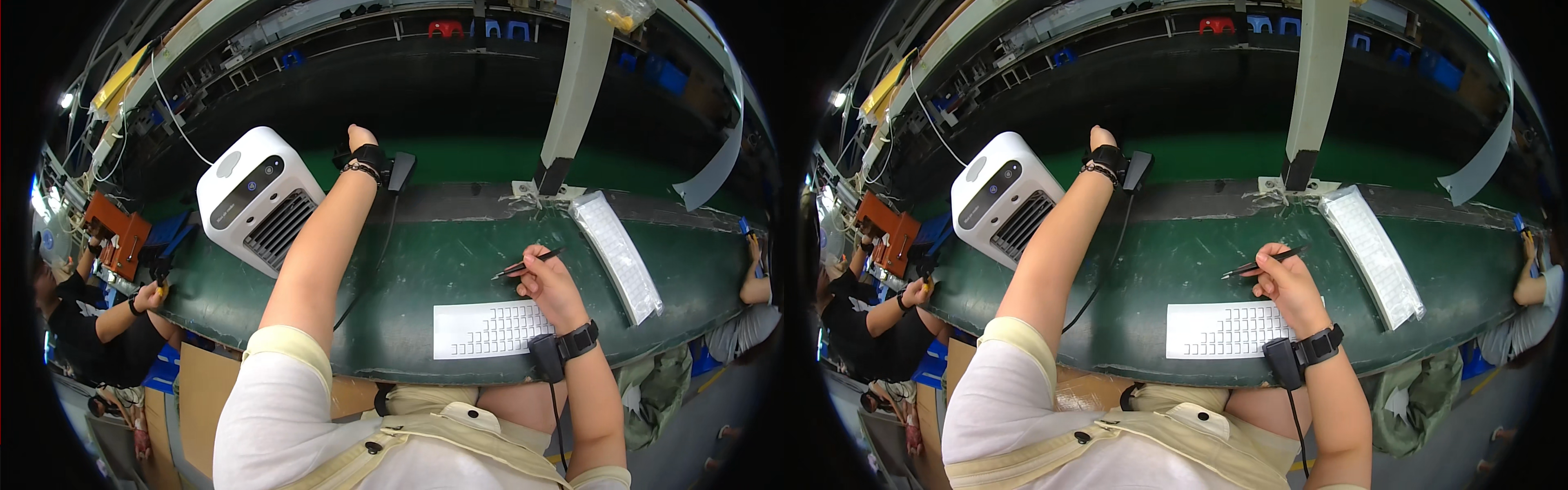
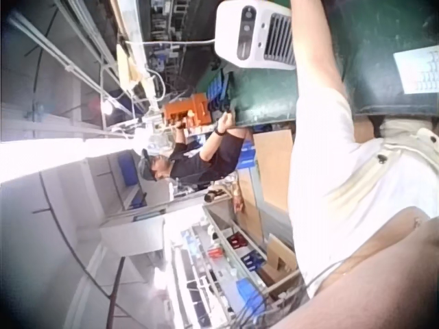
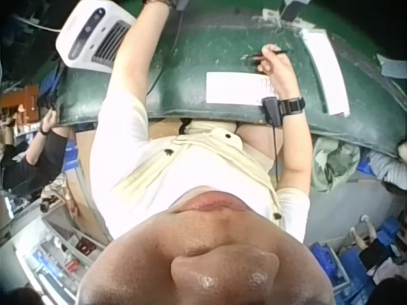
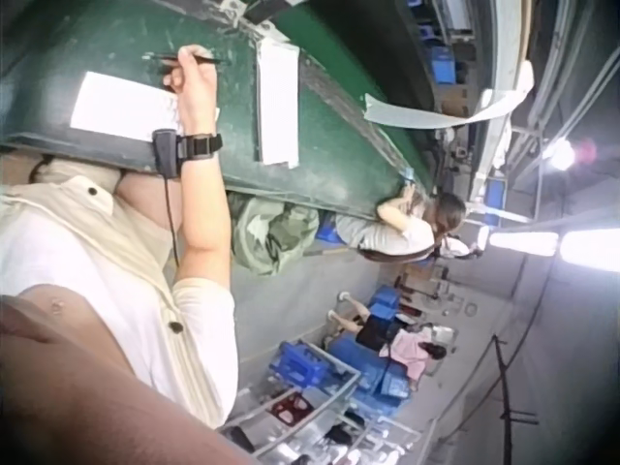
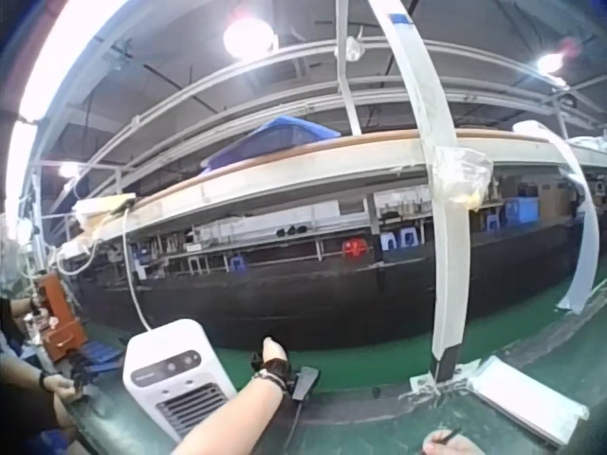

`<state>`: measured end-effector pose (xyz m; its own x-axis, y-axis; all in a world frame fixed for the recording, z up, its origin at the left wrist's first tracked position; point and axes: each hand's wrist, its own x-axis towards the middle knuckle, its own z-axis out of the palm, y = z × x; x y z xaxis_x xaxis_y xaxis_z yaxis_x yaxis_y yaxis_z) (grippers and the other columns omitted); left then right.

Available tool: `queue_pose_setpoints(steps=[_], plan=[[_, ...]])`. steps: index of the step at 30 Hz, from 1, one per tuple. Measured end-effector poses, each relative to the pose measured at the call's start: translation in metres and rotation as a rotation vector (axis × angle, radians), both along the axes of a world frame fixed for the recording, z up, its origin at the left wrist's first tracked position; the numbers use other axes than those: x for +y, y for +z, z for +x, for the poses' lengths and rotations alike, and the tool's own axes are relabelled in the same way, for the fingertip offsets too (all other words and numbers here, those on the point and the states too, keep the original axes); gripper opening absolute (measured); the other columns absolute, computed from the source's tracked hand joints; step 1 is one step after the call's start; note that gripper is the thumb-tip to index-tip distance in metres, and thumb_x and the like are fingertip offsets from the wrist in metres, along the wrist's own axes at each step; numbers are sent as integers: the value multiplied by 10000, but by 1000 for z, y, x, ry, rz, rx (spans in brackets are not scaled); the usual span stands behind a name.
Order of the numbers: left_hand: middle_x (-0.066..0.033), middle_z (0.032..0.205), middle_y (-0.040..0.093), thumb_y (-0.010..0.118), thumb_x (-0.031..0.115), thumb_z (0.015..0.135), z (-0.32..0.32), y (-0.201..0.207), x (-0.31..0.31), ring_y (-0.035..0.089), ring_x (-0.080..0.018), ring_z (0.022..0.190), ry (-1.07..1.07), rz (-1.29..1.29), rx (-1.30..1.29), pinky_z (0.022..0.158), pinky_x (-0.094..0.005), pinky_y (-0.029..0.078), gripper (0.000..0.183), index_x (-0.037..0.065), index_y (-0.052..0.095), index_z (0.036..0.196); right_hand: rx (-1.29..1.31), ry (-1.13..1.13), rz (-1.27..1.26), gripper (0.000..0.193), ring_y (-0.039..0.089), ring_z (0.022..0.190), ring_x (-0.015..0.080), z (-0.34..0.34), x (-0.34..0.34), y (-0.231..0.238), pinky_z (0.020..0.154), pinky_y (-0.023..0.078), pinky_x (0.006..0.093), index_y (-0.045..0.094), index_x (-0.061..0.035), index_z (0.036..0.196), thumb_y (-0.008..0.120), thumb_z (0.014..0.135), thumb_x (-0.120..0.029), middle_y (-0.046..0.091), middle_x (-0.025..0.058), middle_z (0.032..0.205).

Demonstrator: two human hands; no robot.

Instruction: Technician using tweezers to manipulate internal flex cables and components within a disassembled handheld electronic device at a factory production line workstation.

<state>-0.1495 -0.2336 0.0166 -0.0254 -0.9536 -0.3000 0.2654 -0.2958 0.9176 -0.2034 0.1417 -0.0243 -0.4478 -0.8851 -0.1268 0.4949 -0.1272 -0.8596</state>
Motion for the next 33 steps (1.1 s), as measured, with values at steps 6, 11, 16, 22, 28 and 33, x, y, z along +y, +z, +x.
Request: queue_pose_setpoints(steps=[6, 11, 16, 22, 28, 33], plan=[[-194, 1291, 223, 403, 350, 777, 21, 26, 76, 251, -270, 1180, -106, 3, 59, 941, -347, 212, 580, -31, 291, 1200, -22, -13, -33, 87, 354, 445, 24, -3, 0, -3, 477, 361, 198, 449, -80, 826, 490, 810, -155, 539, 40, 666], [-158, 1090, 391, 288, 348, 846, 91, 24, 184, 370, -271, 1063, -944, 114, 332, 902, -400, 301, 423, -2, 356, 1072, 52, -41, -58, 130, 341, 442, 20, -7, -2, -4, 465, 343, 184, 444, -63, 852, 521, 793, -150, 555, 79, 696], [-190, 1145, 397, 247, 352, 859, 127, -28, 237, 405, -278, 1059, -1159, 215, 242, 912, -360, 310, 472, -24, 335, 1131, 290, -148, 71, 165, 381, 449, 22, 2, 8, 10, 435, 346, 160, 429, -37, 839, 544, 771, -132, 567, 90, 694], [-201, 1137, 405, 213, 338, 867, 128, -43, 234, 394, -277, 1077, -1125, 273, 324, 924, -354, 304, 479, -43, 347, 1123, 330, -61, 159, 159, 470, 493, 27, 50, 31, 3, 401, 353, 144, 399, -32, 817, 544, 754, -42, 543, 61, 660], [-214, 1149, 394, 222, 334, 864, 127, -49, 226, 386, -293, 1086, -1191, 277, 399, 923, -356, 310, 491, -57, 326, 1142, 364, -104, 100, 164, 497, 648, 17, 87, 28, -12, 482, 362, 136, 397, -44, 843, 527, 757, 4, 521, 17, 722], [-222, 1162, 379, 219, 319, 867, 128, -50, 224, 373, -290, 1101, -1191, 278, 397, 933, -358, 299, 486, -60, 310, 1157, 475, -131, 136, 197, 317, 490, -27, 89, 27, -20, 435, 232, 131, 411, -48, 853, 564, 734, -12, 470, -62, 603]])
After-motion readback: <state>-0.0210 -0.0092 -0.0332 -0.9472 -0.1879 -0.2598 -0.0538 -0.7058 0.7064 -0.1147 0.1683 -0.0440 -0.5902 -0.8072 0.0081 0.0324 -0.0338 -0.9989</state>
